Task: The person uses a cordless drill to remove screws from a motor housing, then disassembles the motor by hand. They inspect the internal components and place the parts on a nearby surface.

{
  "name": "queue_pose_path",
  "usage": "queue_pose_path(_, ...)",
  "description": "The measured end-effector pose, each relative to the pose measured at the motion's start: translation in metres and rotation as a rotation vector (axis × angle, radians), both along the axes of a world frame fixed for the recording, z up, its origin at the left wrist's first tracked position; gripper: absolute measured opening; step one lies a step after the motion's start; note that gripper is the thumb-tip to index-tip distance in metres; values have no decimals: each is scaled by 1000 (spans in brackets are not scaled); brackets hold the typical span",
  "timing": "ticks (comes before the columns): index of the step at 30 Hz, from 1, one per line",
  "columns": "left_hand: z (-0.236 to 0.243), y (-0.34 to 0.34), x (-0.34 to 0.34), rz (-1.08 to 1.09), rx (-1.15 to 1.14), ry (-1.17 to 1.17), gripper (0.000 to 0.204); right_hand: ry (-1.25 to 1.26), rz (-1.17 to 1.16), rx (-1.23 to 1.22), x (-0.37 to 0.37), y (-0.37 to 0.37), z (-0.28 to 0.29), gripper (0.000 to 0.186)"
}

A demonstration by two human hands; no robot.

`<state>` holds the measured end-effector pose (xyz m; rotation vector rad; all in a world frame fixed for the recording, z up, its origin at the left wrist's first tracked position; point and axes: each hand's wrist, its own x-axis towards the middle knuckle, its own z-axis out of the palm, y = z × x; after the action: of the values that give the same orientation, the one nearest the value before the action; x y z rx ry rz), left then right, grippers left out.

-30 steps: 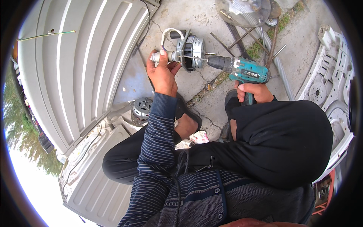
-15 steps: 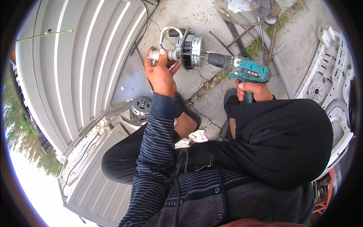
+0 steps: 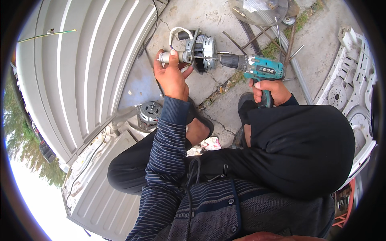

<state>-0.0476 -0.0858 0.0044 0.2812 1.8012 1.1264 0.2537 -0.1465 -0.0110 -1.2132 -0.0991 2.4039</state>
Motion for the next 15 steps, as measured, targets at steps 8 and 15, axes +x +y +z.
queue_pose_path(8, -3, 4, 2, -9, -15, 8, 55, -54, 6, 41, 1, 0, 1, 23)
queue_pose_path(15, -5, 3, 0, 0, -15, -12, 56, -48, 20, 68, 0, 1, -3, 23)
